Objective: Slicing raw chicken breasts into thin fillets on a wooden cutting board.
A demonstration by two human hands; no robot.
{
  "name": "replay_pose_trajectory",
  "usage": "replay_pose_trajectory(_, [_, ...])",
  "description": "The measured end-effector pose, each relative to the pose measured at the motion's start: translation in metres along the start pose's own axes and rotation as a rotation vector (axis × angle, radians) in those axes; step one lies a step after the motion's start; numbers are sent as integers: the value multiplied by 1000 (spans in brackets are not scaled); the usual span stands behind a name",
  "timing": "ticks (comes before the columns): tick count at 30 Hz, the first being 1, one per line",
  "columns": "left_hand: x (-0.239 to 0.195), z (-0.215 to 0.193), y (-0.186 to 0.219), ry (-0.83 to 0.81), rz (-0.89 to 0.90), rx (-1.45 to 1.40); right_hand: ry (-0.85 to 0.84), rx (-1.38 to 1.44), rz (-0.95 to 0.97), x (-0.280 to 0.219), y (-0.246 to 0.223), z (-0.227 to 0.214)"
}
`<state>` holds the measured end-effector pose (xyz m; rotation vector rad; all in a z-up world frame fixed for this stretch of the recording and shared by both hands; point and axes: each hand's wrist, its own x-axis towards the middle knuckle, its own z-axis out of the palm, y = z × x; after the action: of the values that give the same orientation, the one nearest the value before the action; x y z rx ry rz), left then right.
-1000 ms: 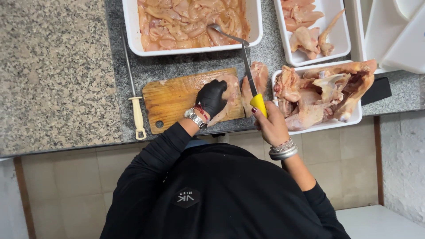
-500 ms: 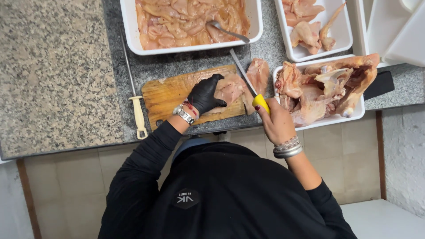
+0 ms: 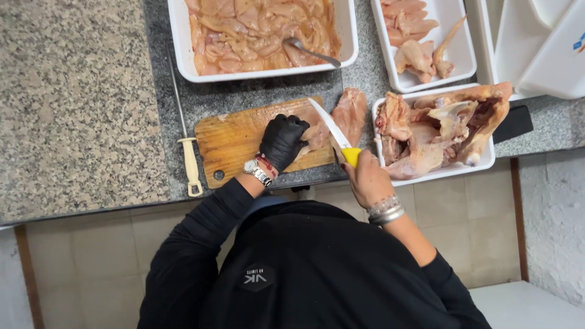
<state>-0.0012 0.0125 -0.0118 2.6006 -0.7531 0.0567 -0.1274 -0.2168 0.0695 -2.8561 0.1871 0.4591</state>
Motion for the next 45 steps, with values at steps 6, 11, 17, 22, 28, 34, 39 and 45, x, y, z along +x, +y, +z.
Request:
replay_pose_trajectory(6, [-22, -7, -4, -267, 3, -133, -77, -88, 43, 19, 9, 71])
replay_pose_trajectory(11, [-32, 22, 2, -63, -31, 248, -44, -105, 32, 27, -5, 90])
replay_pose_trajectory(17, [-58, 14, 30, 414, 214, 24, -76, -86, 85, 32, -3, 87])
replay_pose_trajectory(22, [-69, -24, 37, 293, 68, -202, -73, -95, 85, 35, 6, 98])
replay_pose_trajectory(28, [-96, -4, -9, -143, -160, 113, -42, -123, 95, 27, -2, 82])
replay_pose_trajectory(34, [-71, -37, 6, -91, -130, 151, 21, -77, 40, 2, -4, 32])
replay_pose_trajectory(39, [-20, 12, 24, -190, 8, 180, 41, 395, -1, -31, -18, -21])
replay_pose_trajectory(45, [-1, 23, -43, -163, -389, -749, -35, 654, 55, -33, -1, -2])
